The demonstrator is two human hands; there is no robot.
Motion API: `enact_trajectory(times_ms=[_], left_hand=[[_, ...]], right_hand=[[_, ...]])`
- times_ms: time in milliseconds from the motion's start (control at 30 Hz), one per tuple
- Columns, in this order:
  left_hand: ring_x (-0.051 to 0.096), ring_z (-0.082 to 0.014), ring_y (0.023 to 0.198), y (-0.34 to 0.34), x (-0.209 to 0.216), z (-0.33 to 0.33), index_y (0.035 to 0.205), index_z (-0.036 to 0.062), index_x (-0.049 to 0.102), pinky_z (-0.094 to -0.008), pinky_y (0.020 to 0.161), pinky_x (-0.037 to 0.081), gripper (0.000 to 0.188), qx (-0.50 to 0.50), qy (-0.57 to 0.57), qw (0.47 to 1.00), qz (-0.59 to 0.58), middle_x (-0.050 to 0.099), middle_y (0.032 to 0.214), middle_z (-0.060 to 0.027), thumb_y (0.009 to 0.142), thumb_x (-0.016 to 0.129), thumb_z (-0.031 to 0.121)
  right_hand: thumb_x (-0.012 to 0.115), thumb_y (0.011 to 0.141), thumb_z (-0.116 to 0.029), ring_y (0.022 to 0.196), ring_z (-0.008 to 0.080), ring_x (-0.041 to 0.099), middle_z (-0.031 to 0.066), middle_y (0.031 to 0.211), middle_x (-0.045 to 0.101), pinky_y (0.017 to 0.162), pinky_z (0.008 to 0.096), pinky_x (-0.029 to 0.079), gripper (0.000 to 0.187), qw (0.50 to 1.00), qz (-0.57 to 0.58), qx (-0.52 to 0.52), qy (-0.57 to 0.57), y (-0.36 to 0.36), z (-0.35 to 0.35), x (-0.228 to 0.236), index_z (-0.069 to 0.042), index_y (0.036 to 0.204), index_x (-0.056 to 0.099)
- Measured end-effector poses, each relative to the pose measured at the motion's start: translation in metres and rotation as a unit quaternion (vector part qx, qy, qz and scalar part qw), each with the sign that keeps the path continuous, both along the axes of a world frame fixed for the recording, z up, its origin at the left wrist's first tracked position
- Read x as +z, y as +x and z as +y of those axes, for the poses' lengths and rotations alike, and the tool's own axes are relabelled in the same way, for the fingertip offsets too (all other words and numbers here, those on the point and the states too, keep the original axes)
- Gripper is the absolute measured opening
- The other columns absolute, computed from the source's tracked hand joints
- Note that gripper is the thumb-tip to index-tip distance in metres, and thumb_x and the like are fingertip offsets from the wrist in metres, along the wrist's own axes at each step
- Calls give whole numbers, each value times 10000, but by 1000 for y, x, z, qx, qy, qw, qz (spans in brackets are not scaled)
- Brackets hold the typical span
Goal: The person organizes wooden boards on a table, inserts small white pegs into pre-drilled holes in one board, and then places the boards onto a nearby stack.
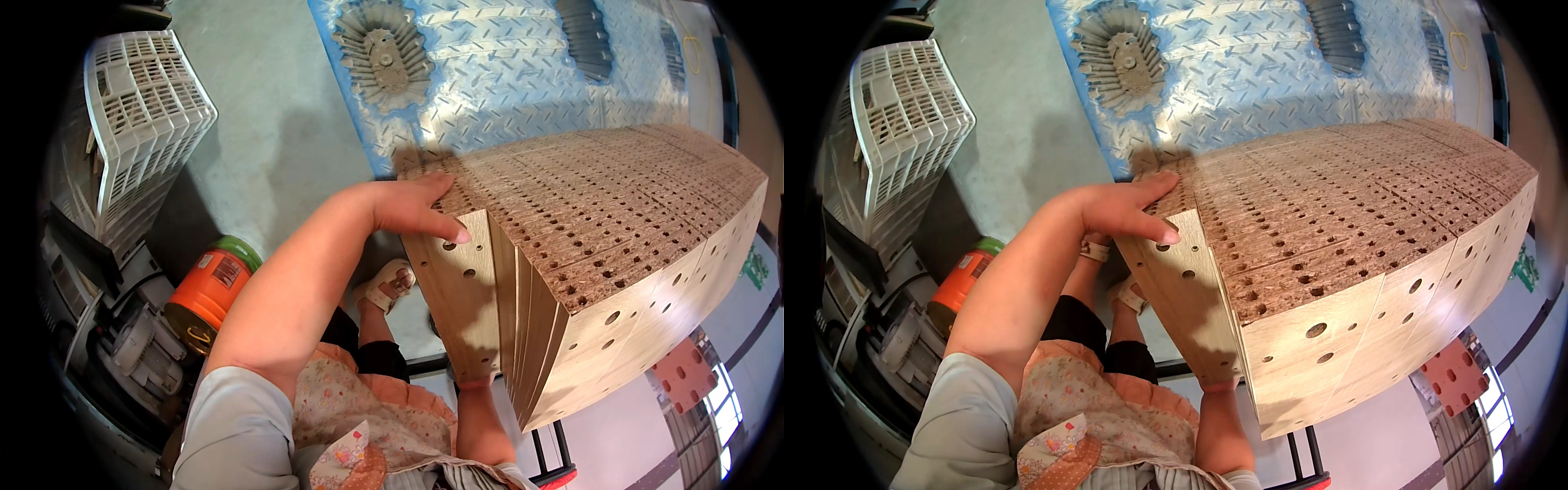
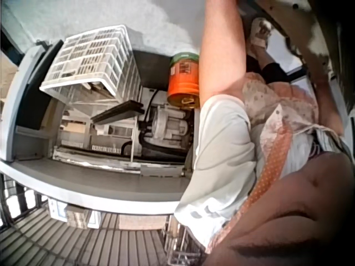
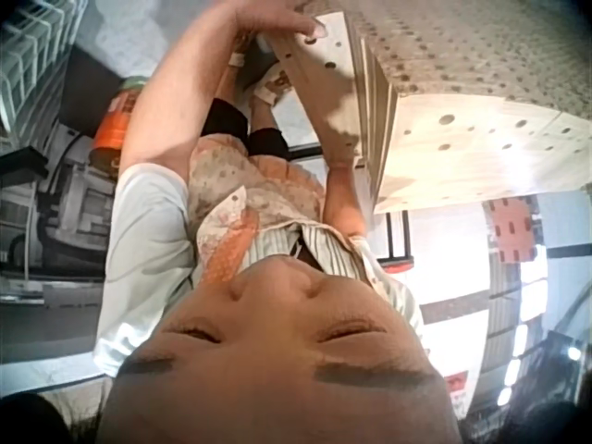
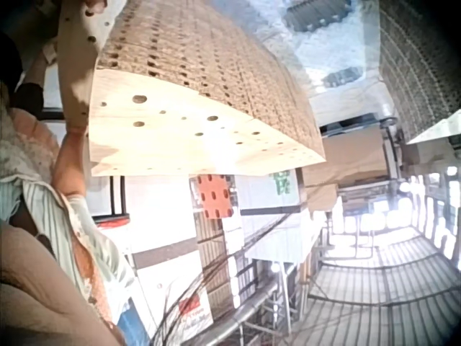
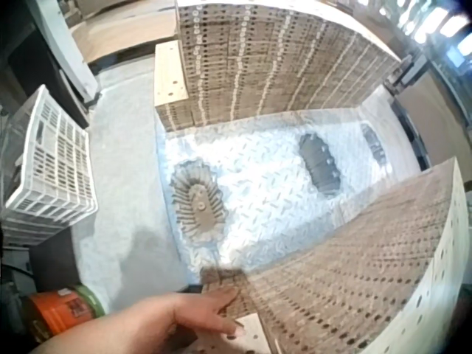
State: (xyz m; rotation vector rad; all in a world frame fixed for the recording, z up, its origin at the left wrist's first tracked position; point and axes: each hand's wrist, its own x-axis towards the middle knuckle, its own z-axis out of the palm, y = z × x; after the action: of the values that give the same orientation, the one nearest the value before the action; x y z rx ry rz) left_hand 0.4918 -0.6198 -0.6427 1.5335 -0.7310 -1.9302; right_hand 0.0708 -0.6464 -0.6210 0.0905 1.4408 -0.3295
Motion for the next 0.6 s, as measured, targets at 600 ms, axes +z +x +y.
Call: enact_trajectory(times_ms=[600], left_hand=[[113, -337, 1398, -1, 0, 0, 1397, -109, 157, -350, 1133, 129, 1067, -3, -23, 1000, -12, 125, 1481, -277, 699, 634, 541]], right_hand=[[333, 916, -525, 1301, 311, 342, 62, 1420, 369, 1068, 519, 277, 615, 1000, 13, 2, -11, -11, 1, 12, -142, 1396, 346]])
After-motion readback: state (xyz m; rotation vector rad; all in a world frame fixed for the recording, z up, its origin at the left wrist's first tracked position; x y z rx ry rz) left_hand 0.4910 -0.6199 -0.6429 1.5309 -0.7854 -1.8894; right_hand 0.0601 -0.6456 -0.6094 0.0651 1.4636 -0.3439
